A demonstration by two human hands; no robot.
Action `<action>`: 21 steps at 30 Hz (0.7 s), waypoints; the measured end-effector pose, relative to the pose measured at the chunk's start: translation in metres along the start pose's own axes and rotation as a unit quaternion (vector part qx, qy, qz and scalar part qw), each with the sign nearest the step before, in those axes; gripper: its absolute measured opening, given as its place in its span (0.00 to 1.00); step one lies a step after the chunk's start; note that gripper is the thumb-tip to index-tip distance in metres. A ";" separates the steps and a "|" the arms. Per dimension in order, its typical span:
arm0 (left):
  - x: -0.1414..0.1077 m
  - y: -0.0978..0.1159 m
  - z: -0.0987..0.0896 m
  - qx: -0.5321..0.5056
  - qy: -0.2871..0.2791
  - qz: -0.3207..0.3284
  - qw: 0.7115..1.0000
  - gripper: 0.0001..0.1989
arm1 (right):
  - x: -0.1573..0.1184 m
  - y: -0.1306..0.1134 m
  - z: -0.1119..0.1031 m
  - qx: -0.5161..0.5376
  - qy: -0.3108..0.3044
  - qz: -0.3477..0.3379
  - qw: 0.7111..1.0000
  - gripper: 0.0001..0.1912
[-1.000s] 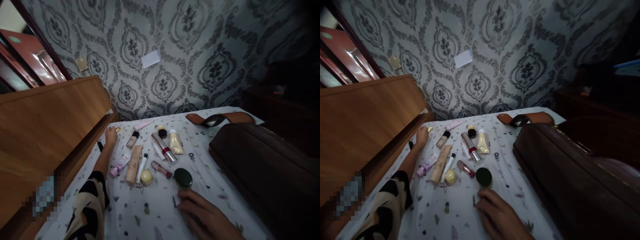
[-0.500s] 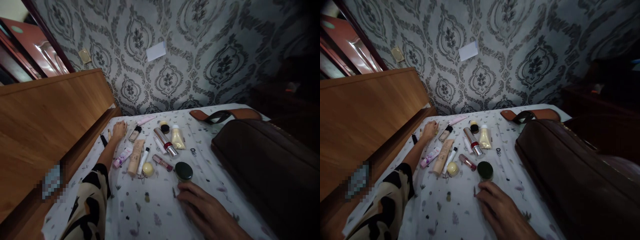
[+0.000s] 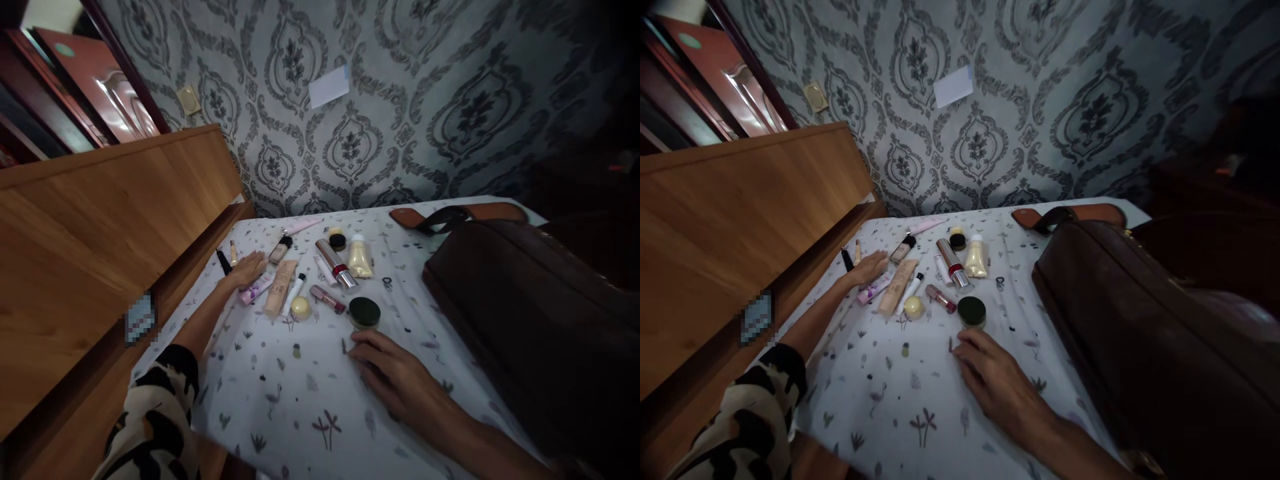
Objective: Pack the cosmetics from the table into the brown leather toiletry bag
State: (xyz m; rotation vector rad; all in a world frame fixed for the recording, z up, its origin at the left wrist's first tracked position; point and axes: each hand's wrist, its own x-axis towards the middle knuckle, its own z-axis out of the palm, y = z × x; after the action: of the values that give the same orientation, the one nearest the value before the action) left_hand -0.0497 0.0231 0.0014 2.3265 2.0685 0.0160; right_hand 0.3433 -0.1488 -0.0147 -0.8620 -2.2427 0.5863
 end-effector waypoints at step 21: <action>-0.134 0.010 0.006 -0.017 0.105 -0.090 0.990 0.23 | 0.000 0.007 0.006 -0.023 0.000 -0.038 0.999 0.13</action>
State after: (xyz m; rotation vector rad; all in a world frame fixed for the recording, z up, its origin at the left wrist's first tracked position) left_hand -0.0555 -0.1117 -0.0031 2.1931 2.3472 0.3031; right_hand 0.3422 -0.1453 -0.0227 -0.7955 -2.2865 0.5022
